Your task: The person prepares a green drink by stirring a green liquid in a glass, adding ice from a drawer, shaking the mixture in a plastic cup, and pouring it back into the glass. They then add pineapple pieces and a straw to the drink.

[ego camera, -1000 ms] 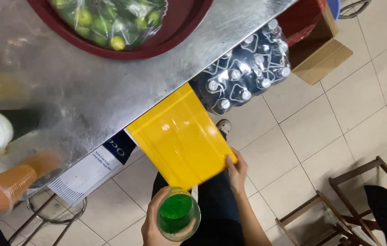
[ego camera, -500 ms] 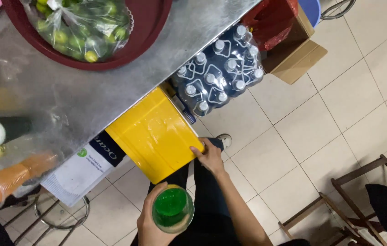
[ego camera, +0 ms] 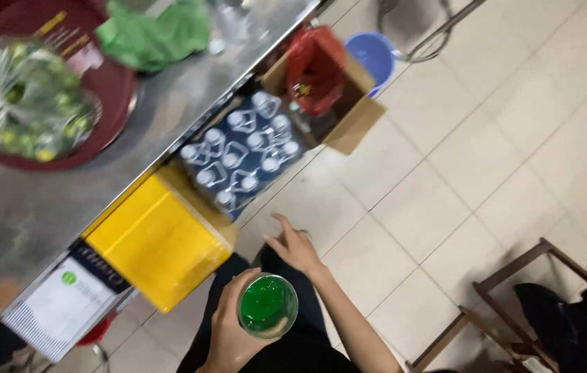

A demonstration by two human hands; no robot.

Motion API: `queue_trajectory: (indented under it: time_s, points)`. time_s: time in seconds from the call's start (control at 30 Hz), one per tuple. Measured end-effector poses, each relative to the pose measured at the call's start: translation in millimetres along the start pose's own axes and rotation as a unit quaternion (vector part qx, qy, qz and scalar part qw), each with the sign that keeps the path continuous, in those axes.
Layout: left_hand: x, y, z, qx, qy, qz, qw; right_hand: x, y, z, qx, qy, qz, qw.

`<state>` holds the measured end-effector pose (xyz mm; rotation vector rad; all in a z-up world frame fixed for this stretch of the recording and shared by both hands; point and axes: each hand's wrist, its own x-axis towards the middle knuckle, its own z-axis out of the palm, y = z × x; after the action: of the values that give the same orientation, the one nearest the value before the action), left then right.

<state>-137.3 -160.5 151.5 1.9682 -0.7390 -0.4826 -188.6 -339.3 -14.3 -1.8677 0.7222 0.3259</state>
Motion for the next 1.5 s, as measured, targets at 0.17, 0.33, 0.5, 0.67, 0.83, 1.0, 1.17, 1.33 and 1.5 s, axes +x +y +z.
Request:
queue_trajectory:
  time_s: [0.17, 0.33, 0.5, 0.67, 0.83, 1.0, 1.17, 1.33, 1.5]
  points:
    - [45, 48, 66, -0.026, -0.08, 0.027, 0.996, -57, 148, -89, 0.065, 0.112, 0.087, 0.988]
    - [89, 68, 130, -0.011, -0.178, 0.077, 0.981, -131, 212, -164, 0.237, 0.313, 0.303, 0.869]
    - [153, 117, 187, -0.045, -0.18, 0.116, 0.976, -138, 285, -194, 0.32, 0.359, 0.35, 0.804]
    - [234, 153, 265, -0.053, -0.189, 0.117, 0.974, -90, 323, -284, 0.297, 0.224, 0.397, 0.839]
    - [328, 192, 337, -0.073, -0.179, 0.145, 0.97, -39, 371, -376, 0.207, 0.301, 0.374, 0.852]
    - [421, 247, 383, -0.066, -0.215, 0.124, 0.967, -29, 417, -438, 0.224, 0.292, 0.398, 0.84]
    - [493, 284, 425, -0.059, -0.198, 0.077, 0.975, -25, 513, -460, 0.073, 0.241, 0.531, 0.809]
    - [553, 288, 479, -0.05, -0.129, 0.013, 0.99, 8, 538, -556, 0.265, 0.225, 0.508, 0.788]
    - [606, 310, 532, -0.021, 0.024, -0.027, 0.999, 71, 568, -732, 0.4, 0.21, 0.468, 0.76]
